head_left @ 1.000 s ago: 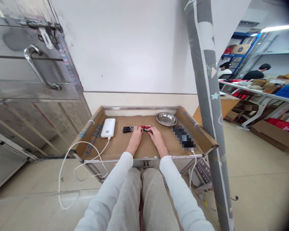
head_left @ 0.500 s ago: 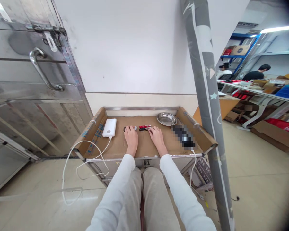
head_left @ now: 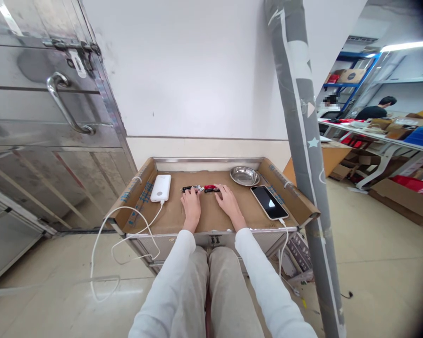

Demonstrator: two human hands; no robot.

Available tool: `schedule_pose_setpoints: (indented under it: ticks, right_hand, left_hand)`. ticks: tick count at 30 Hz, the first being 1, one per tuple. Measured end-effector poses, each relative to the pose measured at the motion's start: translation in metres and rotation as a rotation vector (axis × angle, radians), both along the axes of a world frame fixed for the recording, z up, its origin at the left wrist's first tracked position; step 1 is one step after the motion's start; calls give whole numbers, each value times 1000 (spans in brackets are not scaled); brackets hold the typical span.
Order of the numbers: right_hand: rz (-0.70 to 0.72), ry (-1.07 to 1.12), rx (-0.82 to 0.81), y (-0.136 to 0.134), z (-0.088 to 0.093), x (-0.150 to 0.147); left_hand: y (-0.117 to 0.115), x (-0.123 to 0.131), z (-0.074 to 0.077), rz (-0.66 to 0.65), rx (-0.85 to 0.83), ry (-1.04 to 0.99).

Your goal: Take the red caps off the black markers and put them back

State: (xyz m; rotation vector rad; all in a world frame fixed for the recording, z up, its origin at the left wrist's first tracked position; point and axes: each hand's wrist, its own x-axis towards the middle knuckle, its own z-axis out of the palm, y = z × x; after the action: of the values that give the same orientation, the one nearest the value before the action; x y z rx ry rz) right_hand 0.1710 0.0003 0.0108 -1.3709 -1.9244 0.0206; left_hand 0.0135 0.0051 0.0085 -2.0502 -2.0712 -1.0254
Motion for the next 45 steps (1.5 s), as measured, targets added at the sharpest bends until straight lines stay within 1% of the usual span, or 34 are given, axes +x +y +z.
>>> schedule_pose_setpoints:
  ticks: [3,6,8,10,13,17,23,26,31,37,41,43,45]
  right_hand:
    - [120,80,22,-1,1,0]
    - [161,124,7,1,-3,1]
    - [175,144,-11,4,-6,3]
    - [189,162,-24,7,-10,4]
    - [212,179,-30,11,-13,6]
    - [199,202,-42,13,-16,7]
    - [137,222,-56,16,-21,8]
    - [112,213,-51,16,-21,8]
    - [93,195,-53,14,-18,8]
    - [90,173,-49,11,-14,7]
    - [31,169,-49,8,-11,8]
    - [-24,194,-29,6,-10,9]
    - [-74,229,-5,5,-10,10]
  left_hand:
    - [2,0,1,-278,72,-124]
    - [4,2,2,-505,126,-219]
    - [7,4,1,-601,173,-300]
    - [9,5,0,-640,222,-401]
    - [11,7,-1,-652,251,-530]
    - [9,7,1,-629,268,-584]
    - [7,5,3,-567,312,-576]
    - [6,4,5,-554,303,-570]
    - [3,2,9,-518,273,-536]
    - [3,0,9,-447,273,-527]
    - [4,-1,8,-411,296,-565]
    - [6,-1,7,-424,272,-559]
    - [8,0,4,-495,208,-514]
